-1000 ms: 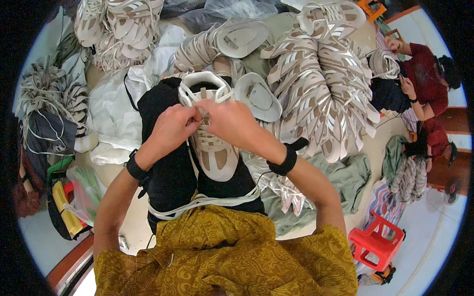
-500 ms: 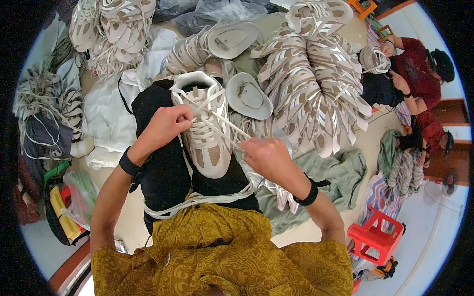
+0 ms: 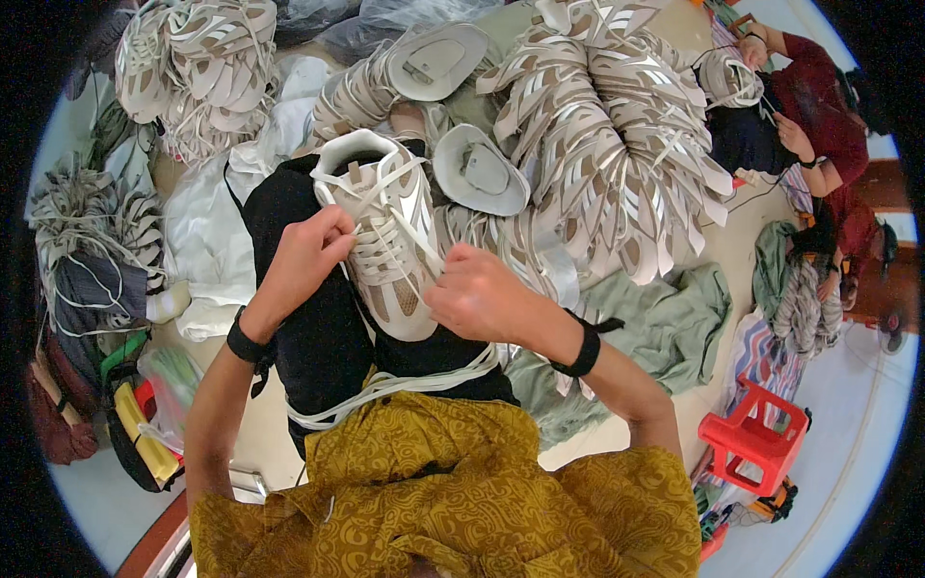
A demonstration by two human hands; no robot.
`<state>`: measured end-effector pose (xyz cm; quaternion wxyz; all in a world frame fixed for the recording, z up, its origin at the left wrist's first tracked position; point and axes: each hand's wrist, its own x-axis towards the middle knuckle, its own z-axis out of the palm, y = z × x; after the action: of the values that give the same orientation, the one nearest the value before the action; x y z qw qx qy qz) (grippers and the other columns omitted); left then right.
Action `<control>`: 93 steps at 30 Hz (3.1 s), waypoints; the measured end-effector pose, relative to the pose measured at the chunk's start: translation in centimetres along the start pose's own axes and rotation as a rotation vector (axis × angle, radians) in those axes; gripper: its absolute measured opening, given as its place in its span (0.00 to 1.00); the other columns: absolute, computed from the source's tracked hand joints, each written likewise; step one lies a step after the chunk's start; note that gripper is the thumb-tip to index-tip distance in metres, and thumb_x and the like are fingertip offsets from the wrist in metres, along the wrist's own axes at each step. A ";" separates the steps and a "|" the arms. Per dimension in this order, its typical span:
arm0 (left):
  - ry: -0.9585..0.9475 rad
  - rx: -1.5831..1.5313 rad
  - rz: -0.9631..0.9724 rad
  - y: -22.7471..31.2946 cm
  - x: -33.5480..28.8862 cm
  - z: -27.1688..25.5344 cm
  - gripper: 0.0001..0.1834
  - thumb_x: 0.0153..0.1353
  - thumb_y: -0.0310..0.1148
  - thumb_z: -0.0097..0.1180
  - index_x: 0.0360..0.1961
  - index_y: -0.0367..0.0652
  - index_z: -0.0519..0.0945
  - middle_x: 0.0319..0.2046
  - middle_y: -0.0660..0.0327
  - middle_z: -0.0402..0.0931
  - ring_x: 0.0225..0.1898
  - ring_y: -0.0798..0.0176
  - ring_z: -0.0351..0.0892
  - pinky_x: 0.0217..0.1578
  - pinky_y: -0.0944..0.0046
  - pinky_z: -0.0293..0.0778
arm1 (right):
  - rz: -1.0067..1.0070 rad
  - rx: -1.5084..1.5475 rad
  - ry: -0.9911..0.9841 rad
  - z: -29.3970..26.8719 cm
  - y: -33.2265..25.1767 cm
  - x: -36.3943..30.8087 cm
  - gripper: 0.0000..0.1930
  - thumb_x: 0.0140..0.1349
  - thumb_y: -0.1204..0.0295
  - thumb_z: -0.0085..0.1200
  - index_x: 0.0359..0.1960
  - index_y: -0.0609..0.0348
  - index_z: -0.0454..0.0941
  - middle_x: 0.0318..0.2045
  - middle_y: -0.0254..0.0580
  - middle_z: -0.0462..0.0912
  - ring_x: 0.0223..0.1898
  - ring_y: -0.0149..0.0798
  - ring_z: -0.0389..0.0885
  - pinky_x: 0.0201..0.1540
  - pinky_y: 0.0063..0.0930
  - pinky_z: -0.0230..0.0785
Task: Threading and tying laces on a shoe upper.
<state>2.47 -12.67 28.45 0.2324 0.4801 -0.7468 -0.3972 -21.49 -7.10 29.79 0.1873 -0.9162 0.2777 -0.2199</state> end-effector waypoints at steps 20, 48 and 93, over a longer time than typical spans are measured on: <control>-0.100 0.476 0.654 4.4 -2.9 6.6 0.07 0.44 0.29 0.55 0.23 0.40 0.71 0.21 0.59 0.68 0.24 0.58 0.71 0.24 0.63 0.69 | 0.313 0.088 -0.194 -4.0 -5.6 -9.1 0.08 0.39 0.69 0.61 0.20 0.53 0.75 0.20 0.33 0.74 0.28 0.36 0.74 0.35 0.27 0.63; 0.095 0.210 0.467 6.8 -4.1 3.8 0.05 0.47 0.26 0.55 0.28 0.39 0.76 0.26 0.57 0.75 0.25 0.55 0.76 0.27 0.62 0.73 | 0.436 0.240 0.234 -1.3 -0.1 -1.4 0.21 0.40 0.78 0.58 0.41 0.58 0.75 0.31 0.40 0.77 0.33 0.40 0.75 0.35 0.28 0.67; 0.250 0.064 0.166 -2.6 2.1 -1.4 0.14 0.48 0.18 0.47 0.38 0.39 0.74 0.34 0.56 0.74 0.35 0.56 0.75 0.37 0.65 0.70 | 0.506 -0.004 -0.106 3.0 0.7 11.3 0.24 0.41 0.76 0.55 0.45 0.55 0.68 0.24 0.49 0.78 0.26 0.46 0.78 0.27 0.36 0.70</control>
<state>3.93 -15.69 27.02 0.3400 0.4697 -0.7614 -0.2898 -11.77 -13.64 30.33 0.2490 -0.8282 0.4882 -0.1174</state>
